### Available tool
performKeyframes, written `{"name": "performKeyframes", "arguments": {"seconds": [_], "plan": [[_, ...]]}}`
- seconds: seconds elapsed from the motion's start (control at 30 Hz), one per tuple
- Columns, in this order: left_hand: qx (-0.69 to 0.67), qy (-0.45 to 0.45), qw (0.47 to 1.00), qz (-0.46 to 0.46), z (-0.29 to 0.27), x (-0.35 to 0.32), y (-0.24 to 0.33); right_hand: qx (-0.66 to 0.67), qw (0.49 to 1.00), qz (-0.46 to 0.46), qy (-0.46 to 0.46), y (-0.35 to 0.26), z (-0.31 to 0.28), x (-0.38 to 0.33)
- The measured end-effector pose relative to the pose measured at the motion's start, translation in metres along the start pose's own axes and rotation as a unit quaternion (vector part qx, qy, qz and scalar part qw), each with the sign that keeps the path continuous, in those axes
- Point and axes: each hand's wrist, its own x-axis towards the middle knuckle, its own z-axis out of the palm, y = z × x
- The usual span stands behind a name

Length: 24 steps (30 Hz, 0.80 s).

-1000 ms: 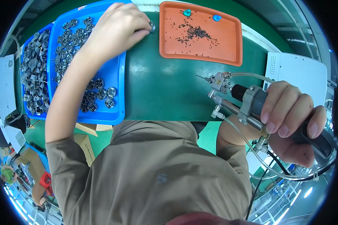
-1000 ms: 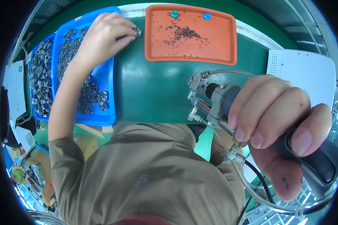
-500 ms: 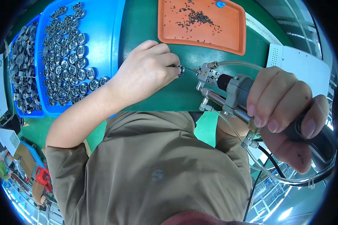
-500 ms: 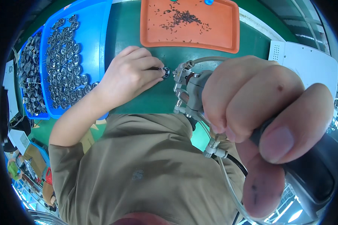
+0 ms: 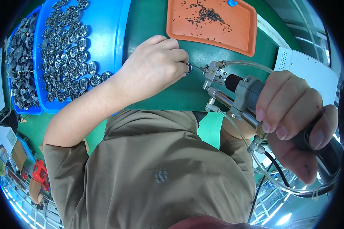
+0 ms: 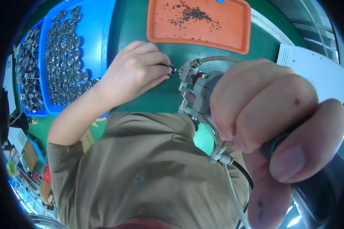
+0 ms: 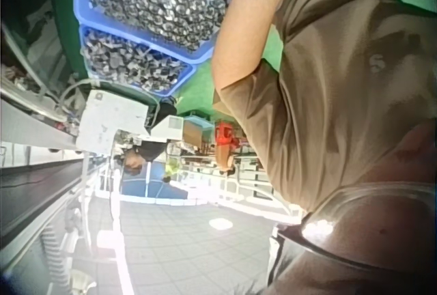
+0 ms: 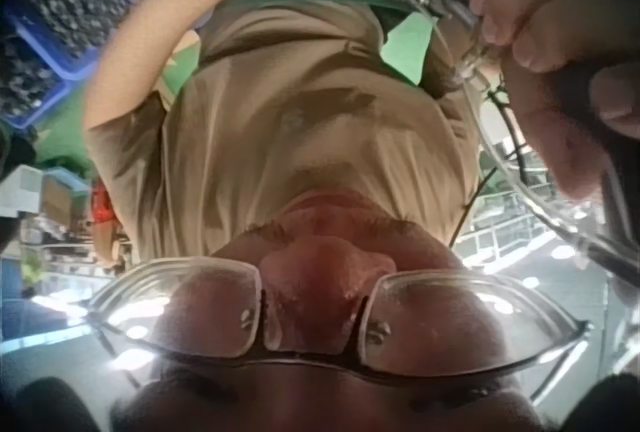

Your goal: Assembling small components using a handheld press tool and a specialized assembly machine in a manufacturing environment.

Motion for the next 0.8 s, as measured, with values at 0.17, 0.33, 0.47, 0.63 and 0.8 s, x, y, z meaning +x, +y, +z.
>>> {"name": "performKeyframes", "arguments": {"seconds": [0.17, 0.33, 0.47, 0.63, 0.8], "plan": [[0.007, -0.01, 1.0, 0.001, 0.001, 0.002, 0.0, 0.009, 1.0, -0.009, 0.017, 0.001, 0.003, -0.004], [0.005, -0.015, 1.0, -0.003, 0.001, 0.002, 0.001, 0.009, 1.0, -0.006, 0.013, 0.0, 0.001, -0.003], [0.007, -0.023, 1.0, -0.002, 0.0, 0.002, 0.001, 0.004, 1.0, -0.004, 0.017, -0.001, 0.002, -0.005], [0.0, -0.012, 1.0, -0.001, 0.002, 0.009, 0.007, 0.029, 1.0, 0.012, 0.003, -0.002, -0.005, 0.001], [0.012, -0.01, 0.999, 0.03, -0.002, 0.014, 0.008, -0.018, 0.999, 0.045, -0.001, -0.003, 0.0, 0.022]]}}
